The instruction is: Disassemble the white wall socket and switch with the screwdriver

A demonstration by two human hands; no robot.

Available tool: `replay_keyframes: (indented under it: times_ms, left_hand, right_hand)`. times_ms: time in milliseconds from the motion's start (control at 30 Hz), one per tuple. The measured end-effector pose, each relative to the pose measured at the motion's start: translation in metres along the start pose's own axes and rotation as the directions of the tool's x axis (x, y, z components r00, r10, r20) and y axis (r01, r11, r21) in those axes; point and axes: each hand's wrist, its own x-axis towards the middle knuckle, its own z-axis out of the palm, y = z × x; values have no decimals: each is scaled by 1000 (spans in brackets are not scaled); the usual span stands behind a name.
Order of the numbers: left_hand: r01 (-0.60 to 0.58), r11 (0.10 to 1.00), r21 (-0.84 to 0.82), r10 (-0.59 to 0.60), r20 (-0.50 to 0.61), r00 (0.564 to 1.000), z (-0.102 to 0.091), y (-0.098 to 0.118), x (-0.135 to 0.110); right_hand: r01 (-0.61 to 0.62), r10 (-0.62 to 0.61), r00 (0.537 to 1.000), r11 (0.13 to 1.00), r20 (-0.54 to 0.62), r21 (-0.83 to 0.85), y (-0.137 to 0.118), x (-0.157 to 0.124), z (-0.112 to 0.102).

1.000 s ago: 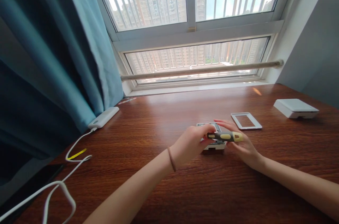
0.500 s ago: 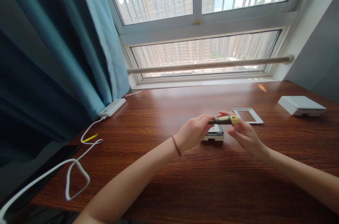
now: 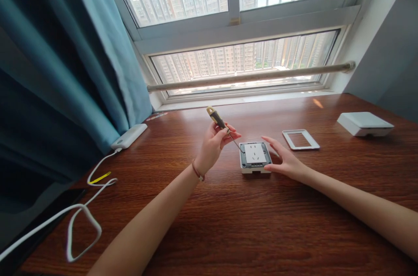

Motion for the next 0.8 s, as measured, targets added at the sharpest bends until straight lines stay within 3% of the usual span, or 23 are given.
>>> replay_keyframes:
  times_ms: [133, 267, 367, 467, 600, 667, 733, 800]
  left_hand:
    - [-5, 996, 84, 0, 52, 999, 3, 0, -3]
    - [-107, 947, 304, 54, 175, 983, 13, 6, -11]
    - [-233, 854, 466, 114, 269, 956, 21, 9, -15]
    - [-315, 771, 553, 237, 211, 948, 19, 10, -15]
    - [-355, 706, 613, 351, 133, 927, -2, -5, -17]
    - [-298, 711, 636, 242, 177, 954, -17, -19, -22]
    - [-198, 737, 647, 92, 195, 977, -28, -34, -26]
    - [-113, 741, 662, -42, 214, 976, -35, -44, -30]
  right_hand:
    - [30, -29, 998, 1000, -61, 9, -12, -1, -4]
    - [142, -136, 973, 990, -188, 22, -63, 11, -8]
    - [207, -191, 971, 973, -141, 106, -103, 33, -6]
    - [279, -233, 948, 937, -218, 210, -121, 59, -7]
    - [209, -55, 907, 919, -417, 334, -112, 78, -19]
    - [138, 15, 909, 932, -417, 335, -102, 77, -24]
    - [59, 52, 936, 952, -348, 301, -95, 73, -25]
    - [9, 65, 956, 968, -285, 253, -91, 69, -22]
